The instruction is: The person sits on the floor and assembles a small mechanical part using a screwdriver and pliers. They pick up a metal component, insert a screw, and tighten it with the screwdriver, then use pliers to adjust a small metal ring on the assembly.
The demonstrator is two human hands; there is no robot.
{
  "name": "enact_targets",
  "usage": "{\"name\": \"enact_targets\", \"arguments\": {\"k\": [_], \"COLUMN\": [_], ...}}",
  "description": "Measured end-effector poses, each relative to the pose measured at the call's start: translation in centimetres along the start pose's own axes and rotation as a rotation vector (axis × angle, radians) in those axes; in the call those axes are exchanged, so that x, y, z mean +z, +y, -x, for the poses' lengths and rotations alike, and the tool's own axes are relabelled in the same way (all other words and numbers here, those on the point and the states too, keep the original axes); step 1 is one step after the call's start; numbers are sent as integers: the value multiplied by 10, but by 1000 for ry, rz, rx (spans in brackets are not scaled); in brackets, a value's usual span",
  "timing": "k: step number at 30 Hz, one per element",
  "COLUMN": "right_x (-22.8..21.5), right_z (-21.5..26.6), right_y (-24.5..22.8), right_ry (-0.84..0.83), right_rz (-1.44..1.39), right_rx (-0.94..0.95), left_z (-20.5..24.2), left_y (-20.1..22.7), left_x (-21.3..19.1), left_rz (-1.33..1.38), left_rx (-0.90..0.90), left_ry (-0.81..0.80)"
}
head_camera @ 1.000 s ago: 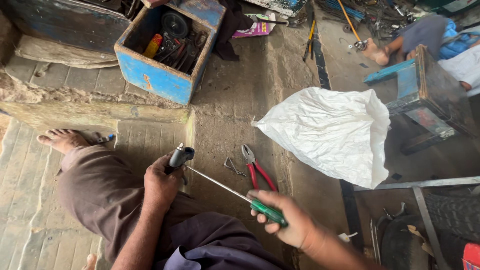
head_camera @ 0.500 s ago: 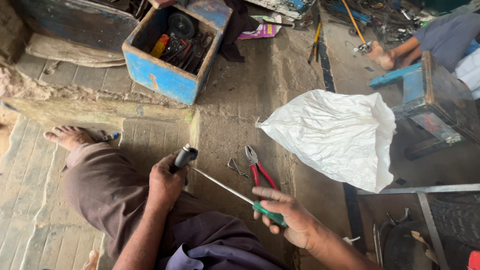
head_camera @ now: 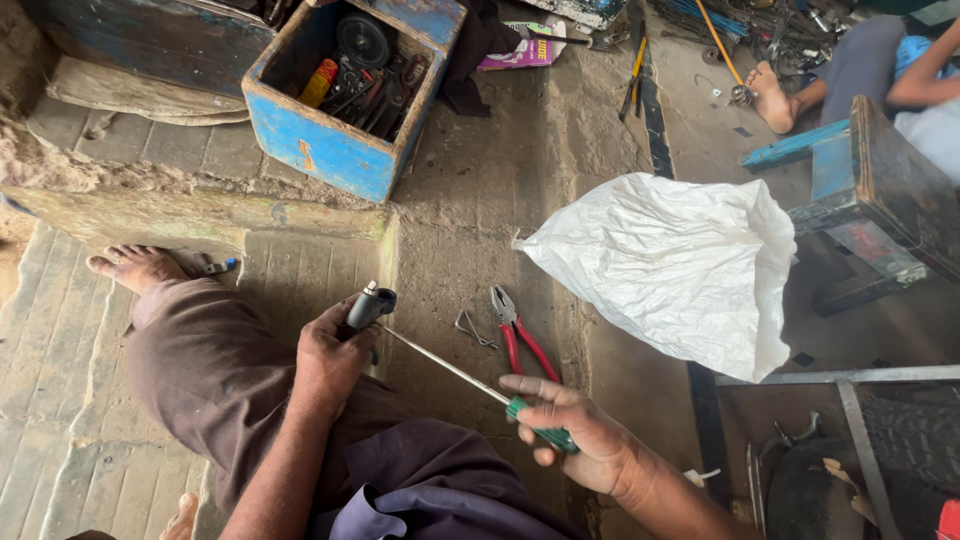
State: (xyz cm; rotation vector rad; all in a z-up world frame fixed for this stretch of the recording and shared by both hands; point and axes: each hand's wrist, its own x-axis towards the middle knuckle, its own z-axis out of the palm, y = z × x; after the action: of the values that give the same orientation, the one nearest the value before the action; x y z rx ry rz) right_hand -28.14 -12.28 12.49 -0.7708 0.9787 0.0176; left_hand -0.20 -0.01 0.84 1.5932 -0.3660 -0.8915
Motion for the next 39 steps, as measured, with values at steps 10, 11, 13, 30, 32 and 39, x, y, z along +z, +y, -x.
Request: {"name": "enact_targets", "arguments": {"k": [10,11,13,30,32,39], "right_x": [-5,-5,-5,-4,-1,2], "right_z": [3,3,2,2,3,2], "right_y": [1,1,2,1,-1,-3], "right_ry": [-18,-48,-26,-8,30,131], "right_rz": [-41,-56,1,-23,-63,82], "right_rx": [88,110,64,59,157,100], "left_z": [-3,-3,0,-2,-4,-14], "left_y": [-6,-5,-1,-7,-11,-28], "left_x": [0,-1,-1,-3,-2,0], "left_rz": [134,165,199,297,355,489], "left_rx": [34,31,4,25,14,91], "left_ry": [-57,-66,-78,-60,-41,-105]}}
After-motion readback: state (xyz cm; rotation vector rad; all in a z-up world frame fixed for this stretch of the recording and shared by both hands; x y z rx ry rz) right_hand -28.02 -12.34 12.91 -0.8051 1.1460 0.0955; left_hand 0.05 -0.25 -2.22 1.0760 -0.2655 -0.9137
